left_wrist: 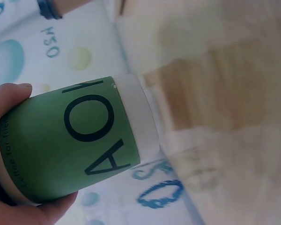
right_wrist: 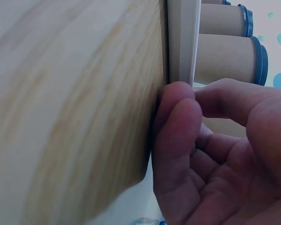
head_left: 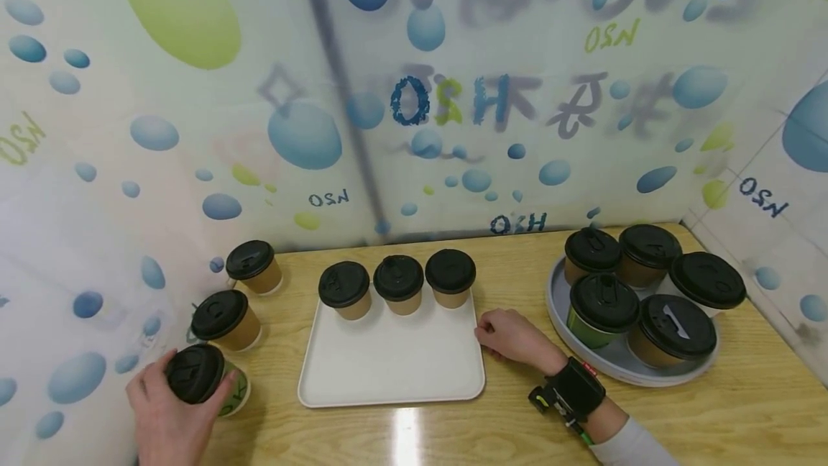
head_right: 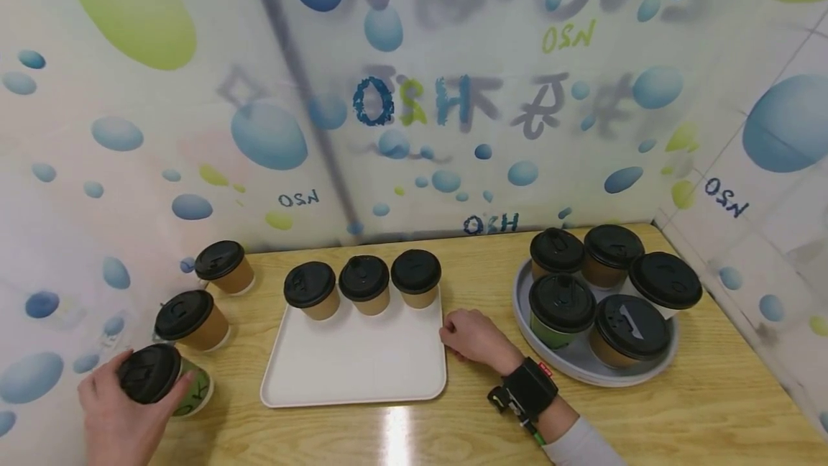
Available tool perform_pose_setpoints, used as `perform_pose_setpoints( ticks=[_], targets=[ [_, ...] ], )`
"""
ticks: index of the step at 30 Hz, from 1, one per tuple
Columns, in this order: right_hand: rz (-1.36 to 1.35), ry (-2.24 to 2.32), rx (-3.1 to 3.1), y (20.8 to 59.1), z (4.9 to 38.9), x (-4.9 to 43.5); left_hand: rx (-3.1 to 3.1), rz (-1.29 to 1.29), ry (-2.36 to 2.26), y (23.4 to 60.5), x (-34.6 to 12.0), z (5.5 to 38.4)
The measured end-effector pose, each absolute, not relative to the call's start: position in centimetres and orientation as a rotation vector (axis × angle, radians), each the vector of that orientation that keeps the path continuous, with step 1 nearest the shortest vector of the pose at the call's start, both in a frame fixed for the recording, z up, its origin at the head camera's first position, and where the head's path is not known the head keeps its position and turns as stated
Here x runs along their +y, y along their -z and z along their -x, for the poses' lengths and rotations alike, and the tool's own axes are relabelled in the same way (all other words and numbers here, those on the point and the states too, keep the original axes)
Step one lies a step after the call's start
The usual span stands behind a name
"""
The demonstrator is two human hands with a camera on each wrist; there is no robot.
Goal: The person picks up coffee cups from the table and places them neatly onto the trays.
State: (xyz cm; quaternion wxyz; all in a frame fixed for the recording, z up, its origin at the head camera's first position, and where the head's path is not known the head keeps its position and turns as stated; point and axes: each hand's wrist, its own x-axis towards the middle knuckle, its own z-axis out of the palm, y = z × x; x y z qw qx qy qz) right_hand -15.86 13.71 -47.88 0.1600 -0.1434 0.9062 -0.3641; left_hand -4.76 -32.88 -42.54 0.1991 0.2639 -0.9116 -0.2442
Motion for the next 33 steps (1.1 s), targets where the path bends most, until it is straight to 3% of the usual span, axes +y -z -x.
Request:
perform_pose_setpoints(
  ticks=[15,33],
  targets=[
    [0.383,1.038,2.583,47.9,15.9,13.5,-2.355,-0.103,0.740,40.1,-27.4,5.3],
    [0.376,1.052,2.580,48.0,15.8,13.7,-2.471,0.412,0.884,41.4,-19.6,7.8]
  ],
)
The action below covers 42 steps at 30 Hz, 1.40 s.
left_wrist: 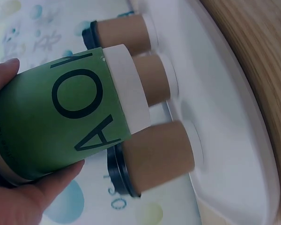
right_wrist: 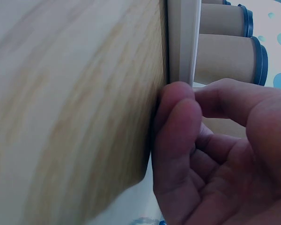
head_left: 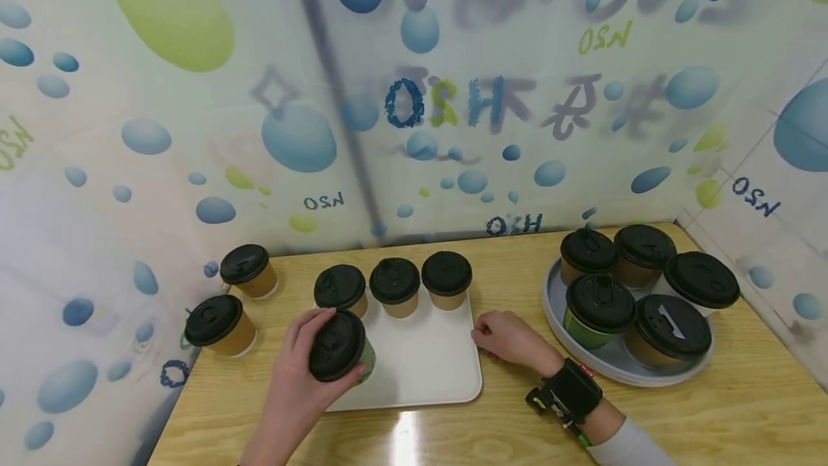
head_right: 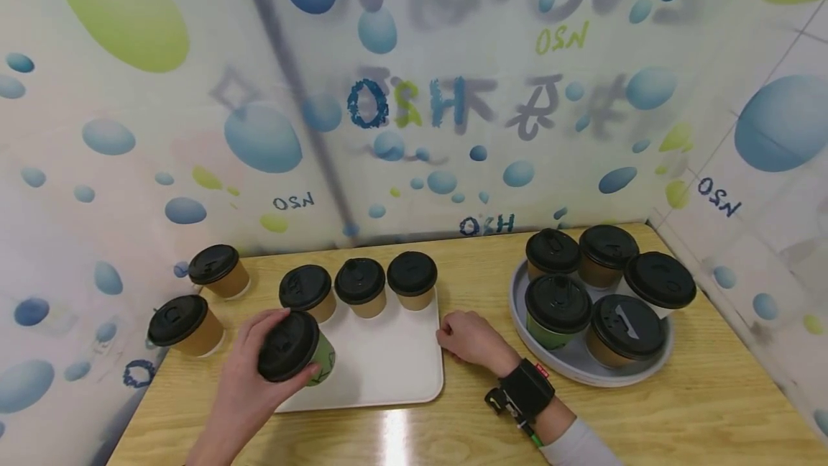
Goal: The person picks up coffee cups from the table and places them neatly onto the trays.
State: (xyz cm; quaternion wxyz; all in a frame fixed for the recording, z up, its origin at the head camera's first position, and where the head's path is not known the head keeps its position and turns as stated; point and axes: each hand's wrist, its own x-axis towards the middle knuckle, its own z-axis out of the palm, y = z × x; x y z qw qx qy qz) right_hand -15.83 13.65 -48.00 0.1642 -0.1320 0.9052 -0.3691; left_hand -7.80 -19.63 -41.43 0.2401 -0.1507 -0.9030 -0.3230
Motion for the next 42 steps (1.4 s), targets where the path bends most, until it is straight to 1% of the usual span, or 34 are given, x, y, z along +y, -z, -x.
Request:
perform_pose_setpoints(
  ticks=[5,11,24,31,42],
  targets=[
    [0.386,1.064,2.576,48.1,15.9,13.6,-2.433,0.564,0.889,42.0,-17.9,8.6],
    [0.394,1.066,2.577,48.1,15.8,13.6,-2.409,0.686,0.950,42.3,-16.2,9.5],
    [0.383,1.040,2.577,48.1,15.9,13.6,-2.518,0.769,1.150,42.5,-12.3,10.8],
    [0.356,1.029,2.571,48.1,15.9,13.5,-2.558,0.829,1.199,42.6,-11.5,11.0],
    [0.418,1.053,2.582,47.9,16.0,13.8,-2.595,0.959,1.208,43.1,-10.5,11.9]
  ],
)
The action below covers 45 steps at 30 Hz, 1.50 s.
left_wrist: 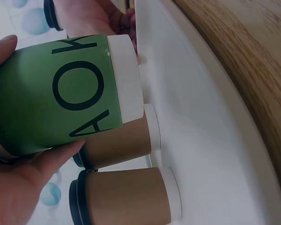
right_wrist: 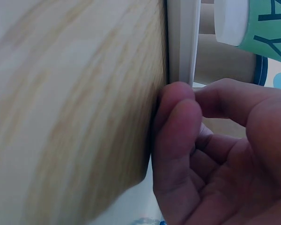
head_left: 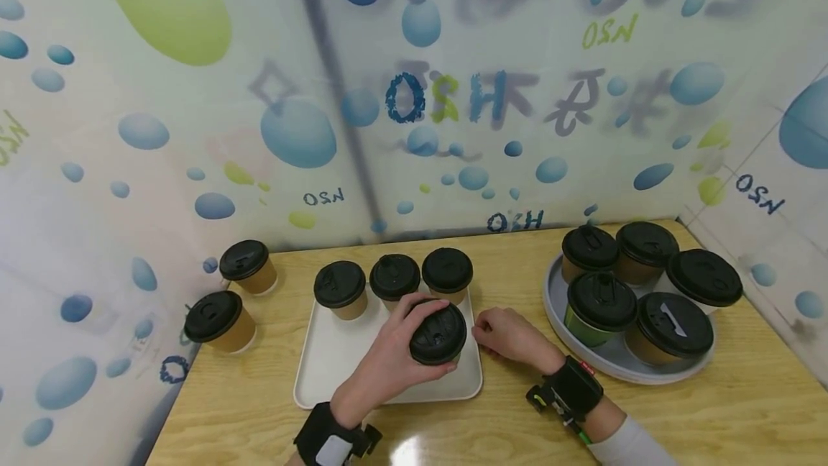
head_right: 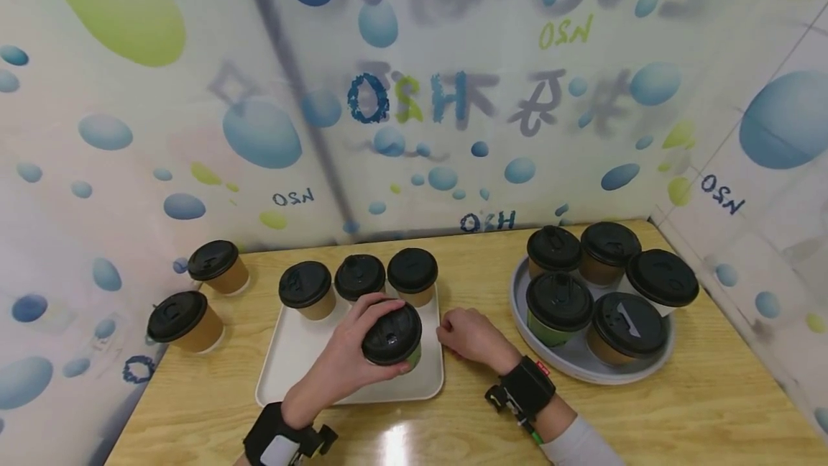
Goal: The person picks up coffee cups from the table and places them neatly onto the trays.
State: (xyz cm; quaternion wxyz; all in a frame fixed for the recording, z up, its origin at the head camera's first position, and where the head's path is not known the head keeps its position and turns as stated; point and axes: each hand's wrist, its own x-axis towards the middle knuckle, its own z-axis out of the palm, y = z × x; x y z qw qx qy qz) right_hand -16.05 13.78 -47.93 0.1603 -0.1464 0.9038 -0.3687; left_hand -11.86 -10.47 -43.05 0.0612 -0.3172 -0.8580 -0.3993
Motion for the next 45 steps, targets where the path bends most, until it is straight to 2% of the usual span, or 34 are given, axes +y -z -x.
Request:
perform_pose_setpoints(
  ticks=[30,45],
  targets=[
    [0.444,1.010,2.603,47.7,16.0,13.8,-2.640,1.088,1.257,45.1,-9.6,13.3],
    [0.391,1.019,2.589,47.7,15.9,13.8,-2.690,0.989,1.276,45.3,-9.4,13.4]
  ],
)
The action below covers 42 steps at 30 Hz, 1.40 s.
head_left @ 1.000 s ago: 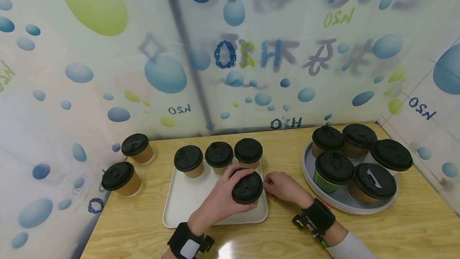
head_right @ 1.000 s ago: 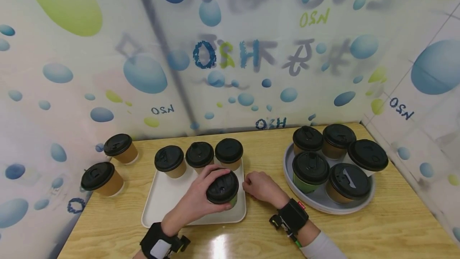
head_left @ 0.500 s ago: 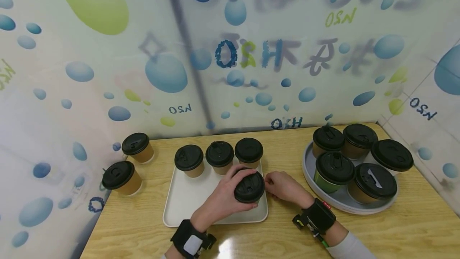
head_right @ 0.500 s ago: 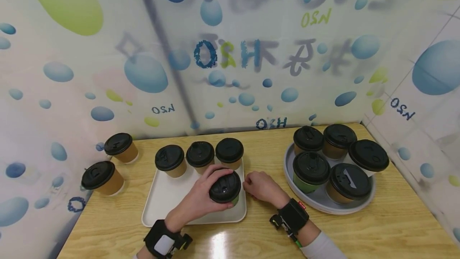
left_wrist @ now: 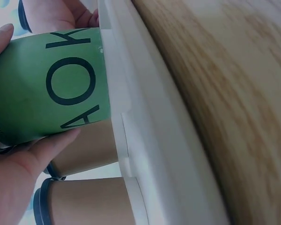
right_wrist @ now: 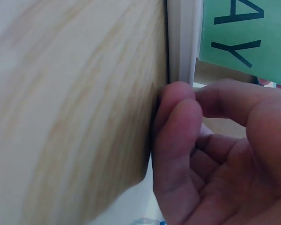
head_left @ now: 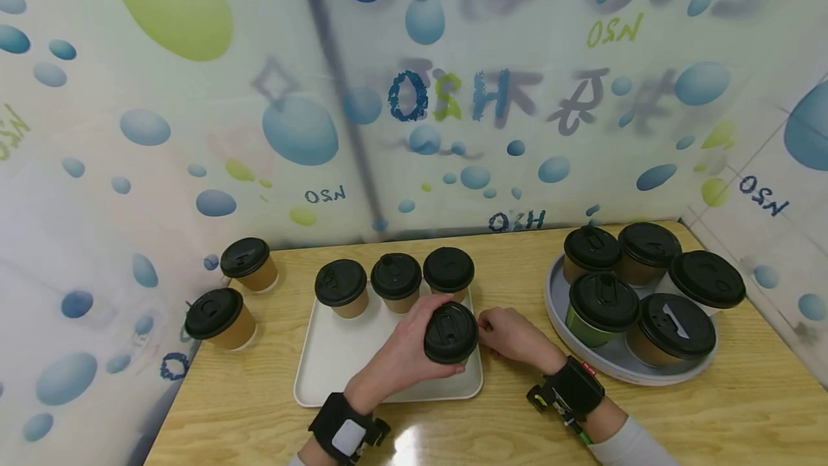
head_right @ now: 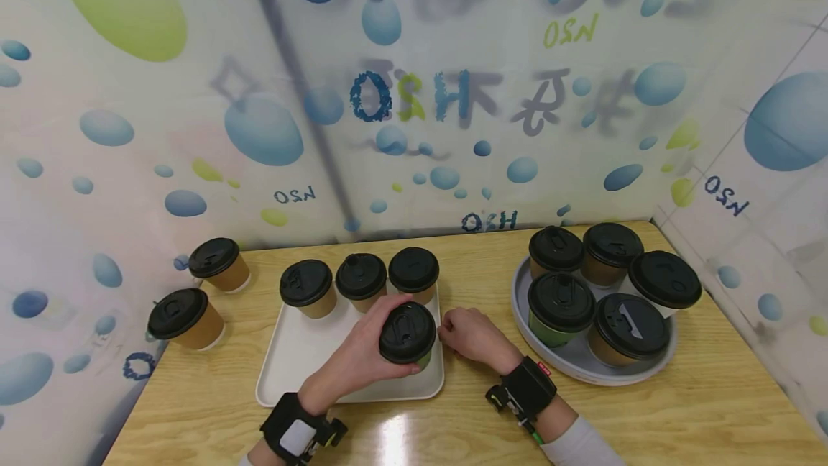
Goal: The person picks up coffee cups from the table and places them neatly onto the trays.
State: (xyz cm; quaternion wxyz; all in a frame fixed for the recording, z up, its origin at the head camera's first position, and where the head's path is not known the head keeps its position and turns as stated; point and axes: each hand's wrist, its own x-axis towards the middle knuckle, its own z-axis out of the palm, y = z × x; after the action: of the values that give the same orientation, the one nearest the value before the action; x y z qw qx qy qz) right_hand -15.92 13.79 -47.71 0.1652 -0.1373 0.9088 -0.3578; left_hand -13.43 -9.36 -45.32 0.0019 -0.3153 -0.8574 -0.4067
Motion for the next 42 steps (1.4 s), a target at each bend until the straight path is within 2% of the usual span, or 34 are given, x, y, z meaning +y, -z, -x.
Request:
perform_pose_setpoints(
  ticks=[12,22,29,42],
  targets=[
    [0.396,1.030,2.603,47.7,15.9,14.0,-2.726,0.914,1.431,45.2,-9.4,13.1],
    [0.365,1.026,2.604,47.6,15.8,14.0,-2.581,0.903,1.672,44.9,-12.3,12.1],
    [0.385,1.036,2.585,47.9,15.9,13.8,-2.362,0.975,1.527,44.9,-15.0,11.6],
    [0.357,1.045,2.597,47.8,15.8,13.5,-2.034,0.795,1.382,43.5,-20.2,11.6]
  ],
)
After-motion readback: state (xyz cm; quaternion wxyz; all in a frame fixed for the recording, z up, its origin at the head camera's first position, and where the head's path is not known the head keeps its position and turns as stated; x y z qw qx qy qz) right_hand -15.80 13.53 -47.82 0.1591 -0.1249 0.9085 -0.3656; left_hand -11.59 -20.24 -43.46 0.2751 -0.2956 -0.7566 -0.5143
